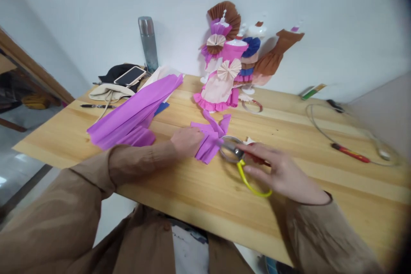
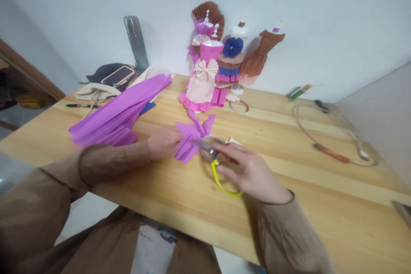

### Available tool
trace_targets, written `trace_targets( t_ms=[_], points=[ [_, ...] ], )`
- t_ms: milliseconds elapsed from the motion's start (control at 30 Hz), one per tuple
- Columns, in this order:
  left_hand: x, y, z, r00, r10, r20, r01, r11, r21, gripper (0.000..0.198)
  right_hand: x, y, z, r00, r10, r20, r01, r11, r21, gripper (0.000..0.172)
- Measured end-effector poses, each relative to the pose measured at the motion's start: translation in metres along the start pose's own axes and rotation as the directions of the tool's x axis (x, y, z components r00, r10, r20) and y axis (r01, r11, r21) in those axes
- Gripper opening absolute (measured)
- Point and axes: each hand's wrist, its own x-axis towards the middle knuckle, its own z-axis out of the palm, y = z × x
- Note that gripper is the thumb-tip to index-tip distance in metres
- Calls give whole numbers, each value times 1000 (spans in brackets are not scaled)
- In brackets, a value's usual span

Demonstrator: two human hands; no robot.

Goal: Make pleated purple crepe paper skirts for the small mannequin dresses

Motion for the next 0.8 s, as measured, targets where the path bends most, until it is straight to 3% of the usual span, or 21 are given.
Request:
trace_targets(
  t_ms=[33, 100, 167, 233, 300, 433, 500, 567, 633, 667, 733, 800],
  points=[
    [-1, -5, -3, 1000, -21, -8, 21, 1000, -5, 25, -2, 13, -4, 986, 141, -88, -144, 989, -23, 47],
    [-4, -10, -8, 996, -68, -51, 67, 997, -31, 22, -5, 39, -10, 880, 398, -259, -431, 898, -85, 53],
    [-8, -8, -8, 991, -100, -84, 95, 994, -57, 28, -7, 62, -12, 774, 546, -322, -617, 764, -189, 57],
    [-11, -2, -3, 992, -82, -95, 75, 994, -76, 38, -7, 75, -12, 746, 576, -334, -663, 687, -298, 53],
    [-12, 6, 4, 995, -18, -93, 12, 998, -66, 41, -6, 79, -10, 757, 574, -314, -653, 642, -401, 45],
    [-13, 9, 13, 997, 77, -17, -76, 997, 34, 25, -5, 64, -7, 763, 545, -347, -643, 585, -495, 37],
    [-14, 3, 10, 998, 65, 20, -67, 994, 86, 25, -2, 50, -6, 800, 484, -355, -599, 619, -507, 37],
    [-17, -3, 2, 1000, -7, 23, 3, 988, 151, 27, 3, 35, -2, 877, 373, -302, -479, 722, -499, 34],
    [-21, -7, -6, 994, -113, -1, 111, 973, 202, 32, 8, 21, 4, 973, 197, -124, -232, 869, -438, 28],
    [-24, -8, -9, 989, -145, -26, 148, 966, 213, 34, 11, 15, 9, 999, 33, -6, -33, 938, -345, 29],
    [-29, -9, -12, 983, -149, -108, 168, 966, 197, 35, 15, 6, 17, 986, -130, 103, 151, 959, -240, 29],
    [-33, -8, -12, 975, -72, -211, 101, 987, 128, 31, 17, 3, 23, 986, -131, 108, 152, 962, -227, 17]
  ],
)
